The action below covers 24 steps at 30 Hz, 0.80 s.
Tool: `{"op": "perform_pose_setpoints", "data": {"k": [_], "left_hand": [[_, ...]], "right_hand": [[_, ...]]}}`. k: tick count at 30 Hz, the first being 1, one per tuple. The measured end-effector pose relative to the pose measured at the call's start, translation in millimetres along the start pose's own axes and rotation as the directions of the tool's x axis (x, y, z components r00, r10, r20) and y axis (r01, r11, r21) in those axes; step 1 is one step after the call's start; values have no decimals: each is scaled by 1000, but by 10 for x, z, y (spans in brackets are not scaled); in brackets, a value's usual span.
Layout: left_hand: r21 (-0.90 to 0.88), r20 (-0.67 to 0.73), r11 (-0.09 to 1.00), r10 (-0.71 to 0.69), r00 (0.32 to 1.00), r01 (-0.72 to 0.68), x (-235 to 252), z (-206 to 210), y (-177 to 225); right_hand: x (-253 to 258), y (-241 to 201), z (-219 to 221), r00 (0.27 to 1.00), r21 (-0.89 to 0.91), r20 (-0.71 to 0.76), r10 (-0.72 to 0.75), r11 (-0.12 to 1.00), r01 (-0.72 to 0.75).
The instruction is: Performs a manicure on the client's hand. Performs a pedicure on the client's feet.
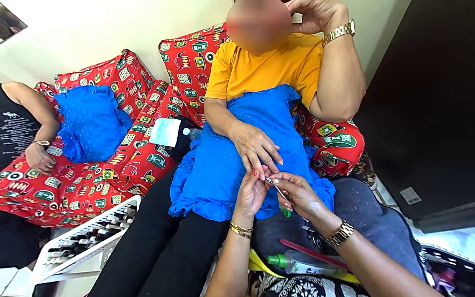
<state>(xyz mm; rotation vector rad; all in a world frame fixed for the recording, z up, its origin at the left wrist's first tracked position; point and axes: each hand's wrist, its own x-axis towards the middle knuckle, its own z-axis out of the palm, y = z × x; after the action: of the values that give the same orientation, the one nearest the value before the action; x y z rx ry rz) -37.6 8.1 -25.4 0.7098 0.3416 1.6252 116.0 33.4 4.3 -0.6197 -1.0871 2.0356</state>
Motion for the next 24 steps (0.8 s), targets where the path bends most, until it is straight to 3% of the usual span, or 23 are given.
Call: {"op": "perform_pose_setpoints", "data": {"k": [6, 15, 24], "left_hand": [[-14, -25, 1000, 2, 1000, -2, -3, 12, -4], [5, 12, 1000, 7, 1000, -7, -2, -11, -3], [1, -11, 1000, 2, 1000, -2, -7, 19, 2]], "right_hand": [[-5, 29, -30, 999, 105, 37, 32, 994, -36], [-1, -56, -78, 998, -64, 53, -20, 998, 23], [-2, -7, -142, 995, -27, 102, -16, 999, 18]]}}
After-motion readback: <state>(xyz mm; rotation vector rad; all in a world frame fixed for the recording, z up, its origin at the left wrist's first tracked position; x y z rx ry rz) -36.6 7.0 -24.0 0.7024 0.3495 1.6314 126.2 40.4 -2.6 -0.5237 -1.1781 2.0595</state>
